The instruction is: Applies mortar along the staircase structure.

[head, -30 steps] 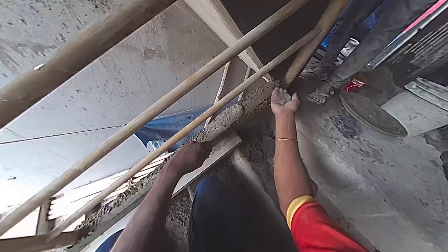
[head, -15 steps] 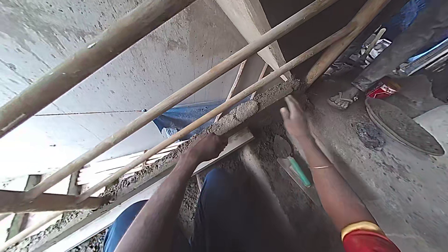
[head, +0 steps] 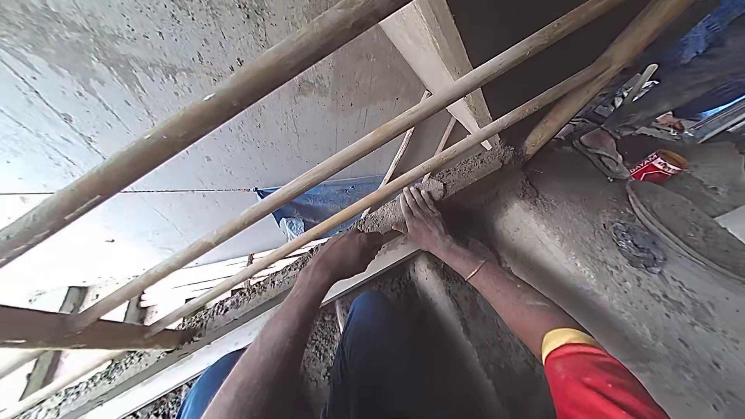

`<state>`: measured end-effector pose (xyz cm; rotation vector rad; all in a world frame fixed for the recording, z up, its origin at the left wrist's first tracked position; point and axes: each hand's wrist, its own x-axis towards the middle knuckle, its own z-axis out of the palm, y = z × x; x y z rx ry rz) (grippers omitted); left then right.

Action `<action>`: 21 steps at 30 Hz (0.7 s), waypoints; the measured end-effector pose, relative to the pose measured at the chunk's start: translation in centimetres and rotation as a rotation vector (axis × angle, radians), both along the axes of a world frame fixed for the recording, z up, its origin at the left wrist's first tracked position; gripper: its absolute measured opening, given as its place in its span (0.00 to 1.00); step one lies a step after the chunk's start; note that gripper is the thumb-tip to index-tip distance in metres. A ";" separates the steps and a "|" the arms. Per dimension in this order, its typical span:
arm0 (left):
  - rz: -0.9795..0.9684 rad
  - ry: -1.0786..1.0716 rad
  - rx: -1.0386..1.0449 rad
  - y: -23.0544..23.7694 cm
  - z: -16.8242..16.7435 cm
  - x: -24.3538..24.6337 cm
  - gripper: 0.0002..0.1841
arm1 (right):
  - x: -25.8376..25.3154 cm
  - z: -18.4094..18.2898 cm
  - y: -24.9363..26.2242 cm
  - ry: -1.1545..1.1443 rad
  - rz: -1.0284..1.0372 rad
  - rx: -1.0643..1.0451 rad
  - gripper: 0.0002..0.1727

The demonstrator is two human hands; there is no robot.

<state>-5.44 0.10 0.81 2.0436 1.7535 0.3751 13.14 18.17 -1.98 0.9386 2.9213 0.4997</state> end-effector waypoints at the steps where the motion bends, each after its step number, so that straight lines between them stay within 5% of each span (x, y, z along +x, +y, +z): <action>1: -0.003 -0.003 0.001 0.0 0.0 0.1 0.15 | 0.1 0.3 0.1 -0.041 0.009 0.008 0.53; 7: 0.010 0.005 -0.027 -0.2 0.3 0.5 0.16 | 3.5 3.2 3.7 0.057 -0.059 0.198 0.51; 15: -0.014 -0.006 -0.027 0.4 0.2 1.0 0.17 | 0.4 0.5 0.5 -0.082 0.111 0.021 0.53; 21: 0.001 -0.010 -0.033 0.2 0.2 0.5 0.17 | 4.0 4.1 4.7 0.028 -0.003 0.199 0.50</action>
